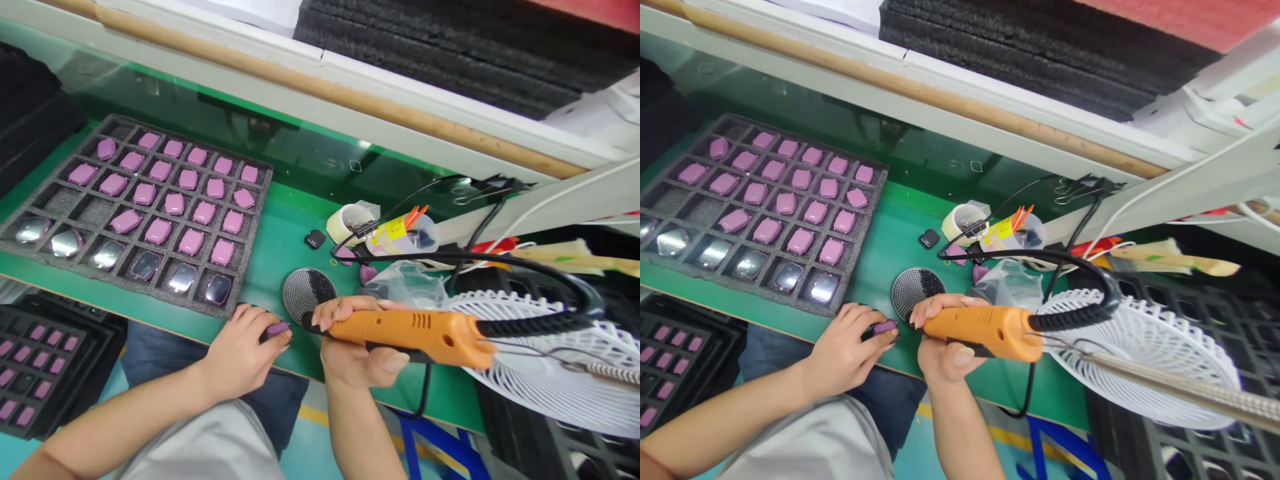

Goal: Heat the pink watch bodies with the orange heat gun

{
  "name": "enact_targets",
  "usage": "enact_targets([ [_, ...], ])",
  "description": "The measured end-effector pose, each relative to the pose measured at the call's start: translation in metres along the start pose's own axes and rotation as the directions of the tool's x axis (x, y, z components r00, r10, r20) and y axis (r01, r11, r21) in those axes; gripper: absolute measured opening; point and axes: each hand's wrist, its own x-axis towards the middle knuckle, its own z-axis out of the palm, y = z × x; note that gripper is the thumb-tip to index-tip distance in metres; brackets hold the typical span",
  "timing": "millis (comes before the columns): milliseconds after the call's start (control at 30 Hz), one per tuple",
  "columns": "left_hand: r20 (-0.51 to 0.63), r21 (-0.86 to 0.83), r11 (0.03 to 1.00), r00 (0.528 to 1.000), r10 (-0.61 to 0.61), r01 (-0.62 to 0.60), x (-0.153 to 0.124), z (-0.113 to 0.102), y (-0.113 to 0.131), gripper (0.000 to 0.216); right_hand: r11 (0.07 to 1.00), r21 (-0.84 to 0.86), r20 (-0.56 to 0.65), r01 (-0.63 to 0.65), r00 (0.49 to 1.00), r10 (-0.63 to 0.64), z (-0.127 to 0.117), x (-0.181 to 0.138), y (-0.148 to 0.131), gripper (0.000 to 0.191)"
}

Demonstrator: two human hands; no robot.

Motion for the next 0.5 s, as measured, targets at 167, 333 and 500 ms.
enact_targets([
  [167, 0.013, 0.004, 1.000, 1.000, 0.002, -0.002, -0.0008, 0.0001, -0.0002, 0.023, 1.000, 0.003, 0.005, 0.005, 1.000, -0.005, -0.0021, -0.0004, -0.0008, 0.054],
  [333, 0.010, 0.002, 1.000, 1.000, -0.003, 0.003, -0.0009, 0.0003, 0.0002, 0.024, 0.999, -0.038, 0.001, 0.003, 1.000, -0.003, -0.0035, -0.0004, 0.0006, 0.056],
  [500, 0.012, -0.004, 1.000, 1.000, 0.004, -0.004, -0.0013, 0.0004, -0.0004, 0.024, 0.999, -0.039, 0.014, -0.008, 1.000, 0.009, -0.0017, 0.0013, -0.0054, 0.055],
])
